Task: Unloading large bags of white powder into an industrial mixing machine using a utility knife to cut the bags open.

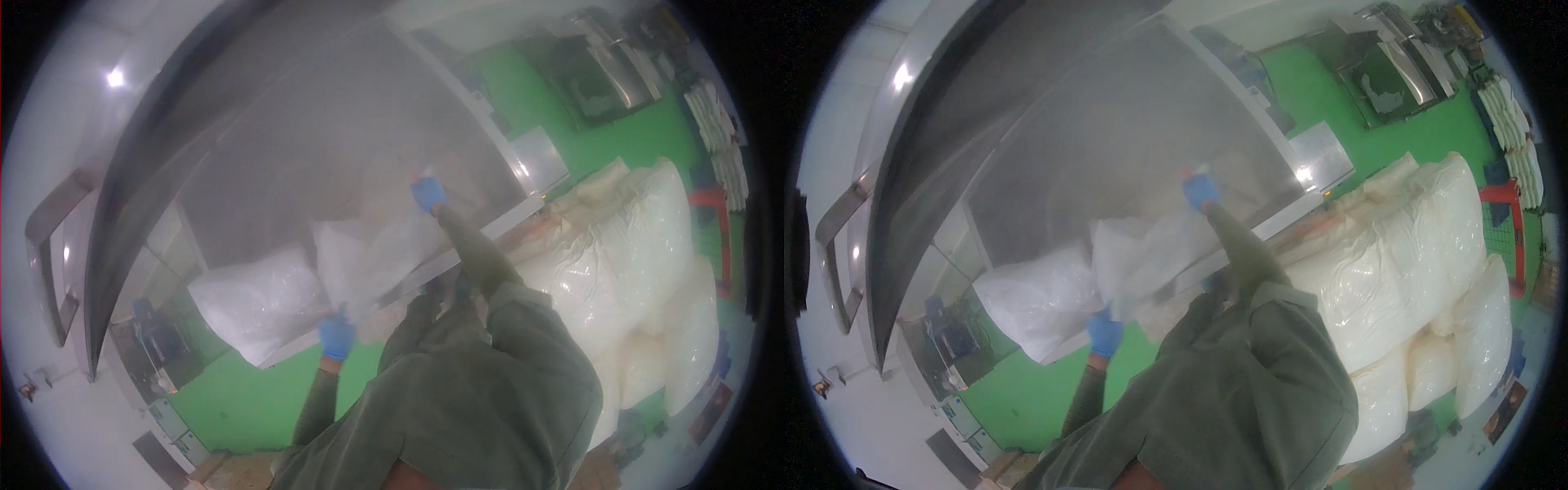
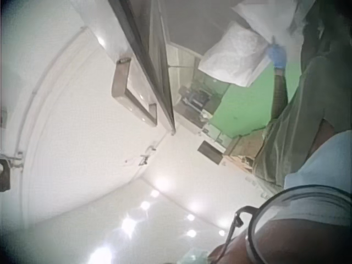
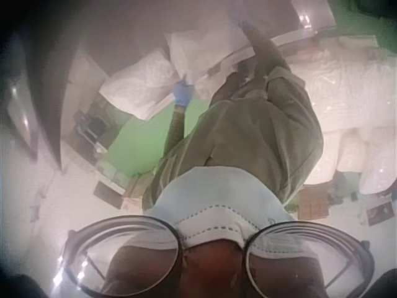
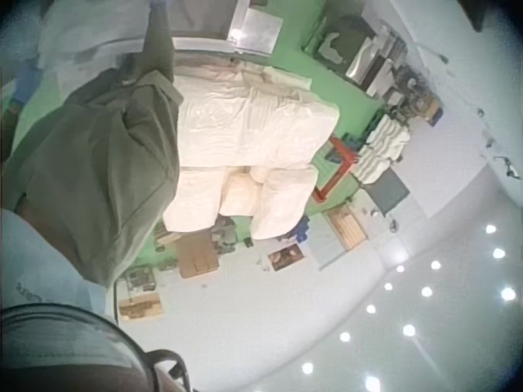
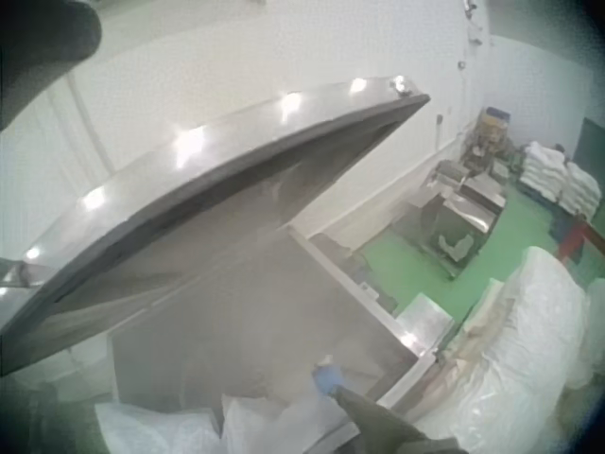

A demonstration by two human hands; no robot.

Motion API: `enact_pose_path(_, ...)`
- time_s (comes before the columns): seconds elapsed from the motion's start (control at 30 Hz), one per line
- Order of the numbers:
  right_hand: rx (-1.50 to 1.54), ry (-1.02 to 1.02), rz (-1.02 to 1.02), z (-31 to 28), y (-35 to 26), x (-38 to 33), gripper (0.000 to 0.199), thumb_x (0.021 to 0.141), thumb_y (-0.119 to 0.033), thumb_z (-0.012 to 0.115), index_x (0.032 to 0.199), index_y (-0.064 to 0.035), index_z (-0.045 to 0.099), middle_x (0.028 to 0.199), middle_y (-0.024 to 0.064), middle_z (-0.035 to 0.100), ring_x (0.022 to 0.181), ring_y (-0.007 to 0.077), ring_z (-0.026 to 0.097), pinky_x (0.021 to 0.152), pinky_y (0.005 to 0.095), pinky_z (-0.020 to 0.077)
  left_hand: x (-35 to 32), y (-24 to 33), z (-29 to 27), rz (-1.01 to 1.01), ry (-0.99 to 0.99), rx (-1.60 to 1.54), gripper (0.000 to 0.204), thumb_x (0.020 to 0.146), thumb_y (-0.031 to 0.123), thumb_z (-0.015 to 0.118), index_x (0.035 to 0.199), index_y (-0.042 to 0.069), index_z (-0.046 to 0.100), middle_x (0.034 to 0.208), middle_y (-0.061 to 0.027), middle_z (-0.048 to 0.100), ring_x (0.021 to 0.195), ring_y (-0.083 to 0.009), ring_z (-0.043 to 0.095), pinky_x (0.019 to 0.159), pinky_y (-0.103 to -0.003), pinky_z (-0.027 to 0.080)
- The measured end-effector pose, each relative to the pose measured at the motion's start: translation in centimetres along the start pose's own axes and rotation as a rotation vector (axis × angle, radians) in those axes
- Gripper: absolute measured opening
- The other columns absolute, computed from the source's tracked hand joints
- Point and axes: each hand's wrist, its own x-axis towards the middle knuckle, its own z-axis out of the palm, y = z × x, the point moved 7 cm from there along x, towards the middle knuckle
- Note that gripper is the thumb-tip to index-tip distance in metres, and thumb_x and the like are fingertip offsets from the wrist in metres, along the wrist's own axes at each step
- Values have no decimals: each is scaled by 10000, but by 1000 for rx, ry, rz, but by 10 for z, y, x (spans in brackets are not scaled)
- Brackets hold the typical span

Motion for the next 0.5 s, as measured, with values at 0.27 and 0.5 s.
enact_pose_path(0.27,91,181,-436,-98,-171,33,521,886,-453,357,758,-18,613,634,190,587,584,337,575,519,434,422,33,-39,-75,-57,154,-6,458,658,21,512,1099,131,572,645,-171,570,602,-347,544,566,-435,439)
enact_pose_path(0.5,-276,573,-642,-166,-244,39,325,862,-227,407,1119,-60,515,650,152,585,526,288,554,461,415,411,46,-33,-65,-177,238,16,425,687,52,519,1088,179,580,679,-169,590,631,-352,572,581,-438,457)
